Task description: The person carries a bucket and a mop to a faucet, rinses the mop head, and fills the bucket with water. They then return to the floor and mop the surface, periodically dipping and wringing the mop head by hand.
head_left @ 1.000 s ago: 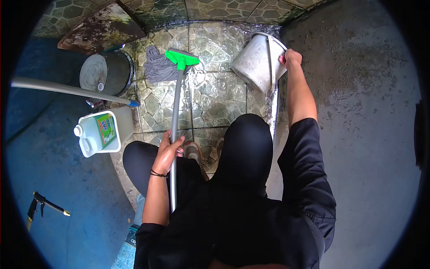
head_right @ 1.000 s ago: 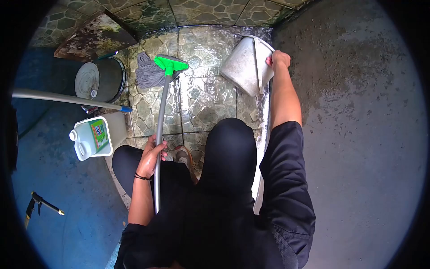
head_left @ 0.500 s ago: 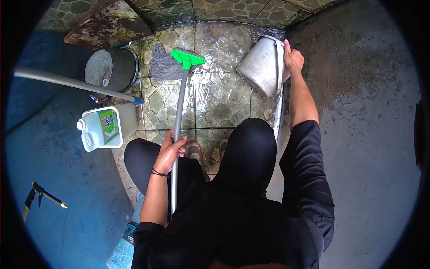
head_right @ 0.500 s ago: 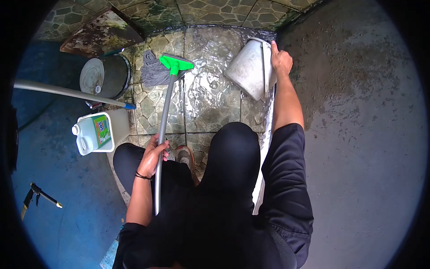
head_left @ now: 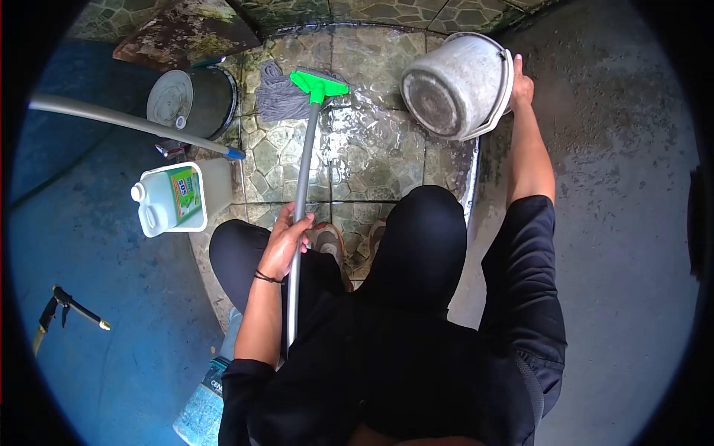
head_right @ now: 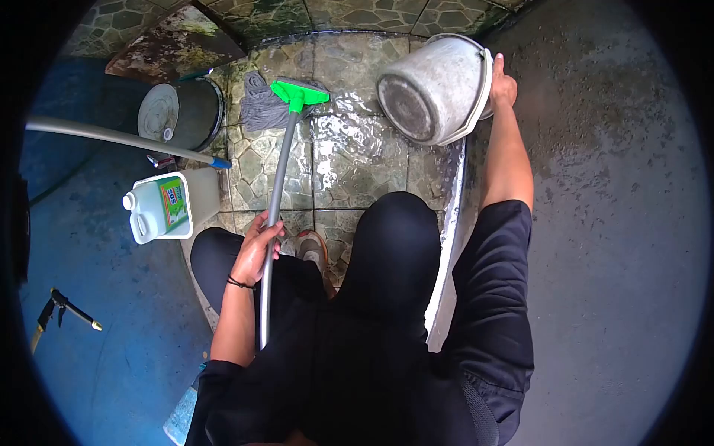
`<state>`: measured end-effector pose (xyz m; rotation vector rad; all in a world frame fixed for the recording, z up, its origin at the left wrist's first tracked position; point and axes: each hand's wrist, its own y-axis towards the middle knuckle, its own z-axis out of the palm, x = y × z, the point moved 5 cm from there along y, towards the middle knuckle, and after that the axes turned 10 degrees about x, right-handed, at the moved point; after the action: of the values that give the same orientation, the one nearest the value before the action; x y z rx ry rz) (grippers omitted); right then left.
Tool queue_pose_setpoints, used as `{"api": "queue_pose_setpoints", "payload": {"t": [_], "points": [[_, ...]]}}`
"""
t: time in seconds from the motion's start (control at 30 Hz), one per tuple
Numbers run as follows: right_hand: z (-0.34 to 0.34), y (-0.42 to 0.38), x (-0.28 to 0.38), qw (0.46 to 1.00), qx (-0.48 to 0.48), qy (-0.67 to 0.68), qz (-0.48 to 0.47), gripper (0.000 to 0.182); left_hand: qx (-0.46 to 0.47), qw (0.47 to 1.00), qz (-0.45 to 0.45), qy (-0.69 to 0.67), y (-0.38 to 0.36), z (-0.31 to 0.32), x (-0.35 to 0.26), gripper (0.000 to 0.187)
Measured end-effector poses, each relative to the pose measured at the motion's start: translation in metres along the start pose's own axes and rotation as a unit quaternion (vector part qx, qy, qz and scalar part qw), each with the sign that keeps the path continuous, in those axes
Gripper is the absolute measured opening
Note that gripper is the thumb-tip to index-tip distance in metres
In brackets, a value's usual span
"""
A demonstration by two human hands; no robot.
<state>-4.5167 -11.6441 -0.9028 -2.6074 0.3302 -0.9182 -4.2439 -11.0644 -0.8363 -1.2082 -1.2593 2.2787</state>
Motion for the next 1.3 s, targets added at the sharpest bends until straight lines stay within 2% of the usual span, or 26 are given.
{"api": "queue_pose_setpoints", "payload": {"t": [0.1,0.2,0.4,0.5,0.53,0.63,0.67,0.7,0.73,0.77,0.8,0.83,0.9,0.97,1.03,1.13,1.23,1.3], "points": [[-0.002,0.016,-0.017,0.995,0.007,0.090,0.035,0.097,0.002,1.000,-0.003,0.004,-0.001,0.002,0.001,0.055],[-0.008,-0.041,0.012,0.988,-0.012,0.133,0.077,0.103,0.001,1.000,-0.004,0.003,-0.001,0.001,0.003,0.054],[0.001,0.002,-0.024,0.965,0.013,0.248,0.084,0.106,-0.011,1.000,0.000,0.004,0.002,0.003,0.001,0.053],[-0.005,-0.037,-0.008,0.949,0.009,0.289,0.126,0.108,-0.013,1.000,0.004,0.005,0.003,0.003,0.002,0.053],[-0.002,-0.028,-0.015,0.940,0.068,0.310,0.125,0.117,-0.012,1.000,0.005,0.005,0.003,0.002,0.003,0.053],[-0.008,-0.035,-0.013,0.961,0.055,0.239,0.127,0.117,-0.020,1.000,0.002,0.003,0.002,0.003,0.002,0.052],[-0.010,-0.015,-0.020,0.987,0.033,0.137,0.079,0.103,-0.023,1.000,-0.002,-0.003,0.003,0.002,0.002,0.051],[-0.003,-0.044,-0.002,0.964,0.065,0.256,-0.039,0.079,-0.025,1.000,-0.005,-0.009,0.003,0.000,0.003,0.050],[0.003,-0.082,0.020,0.906,0.123,0.379,-0.145,0.055,-0.028,0.999,-0.008,-0.016,0.004,-0.001,0.003,0.049],[0.014,-0.078,0.017,0.880,0.175,0.361,-0.253,0.040,-0.027,0.999,-0.007,-0.024,0.004,0.000,0.001,0.047],[0.013,-0.111,0.029,0.924,0.165,0.210,-0.274,0.031,-0.025,0.999,-0.007,-0.031,0.002,0.001,-0.001,0.046],[0.017,-0.159,0.043,0.944,0.150,0.055,-0.289,0.023,-0.023,0.999,-0.007,-0.038,0.000,0.002,-0.003,0.044],[0.050,-0.201,0.035,0.860,0.009,-0.094,-0.501,0.017,-0.025,0.999,-0.013,-0.029,-0.003,0.000,-0.007,0.041],[0.078,-0.234,0.025,0.799,0.022,-0.218,-0.560,0.021,-0.026,0.999,-0.015,-0.013,-0.006,0.001,-0.008,0.040],[0.102,-0.239,-0.008,0.765,0.071,-0.248,-0.590,0.024,-0.027,1.000,-0.010,-0.006,-0.009,0.004,-0.011,0.039],[0.108,-0.248,-0.034,0.739,0.055,-0.247,-0.625,0.025,-0.032,0.999,-0.001,0.017,-0.017,0.009,-0.018,0.035],[0.102,-0.257,-0.060,0.749,0.062,-0.262,-0.606,0.026,-0.053,0.990,0.010,0.133,-0.034,0.014,-0.027,0.031],[0.092,-0.265,-0.079,0.761,0.083,-0.293,-0.572,0.028,-0.045,0.989,0.019,0.138,-0.050,0.019,-0.036,0.025]]}}
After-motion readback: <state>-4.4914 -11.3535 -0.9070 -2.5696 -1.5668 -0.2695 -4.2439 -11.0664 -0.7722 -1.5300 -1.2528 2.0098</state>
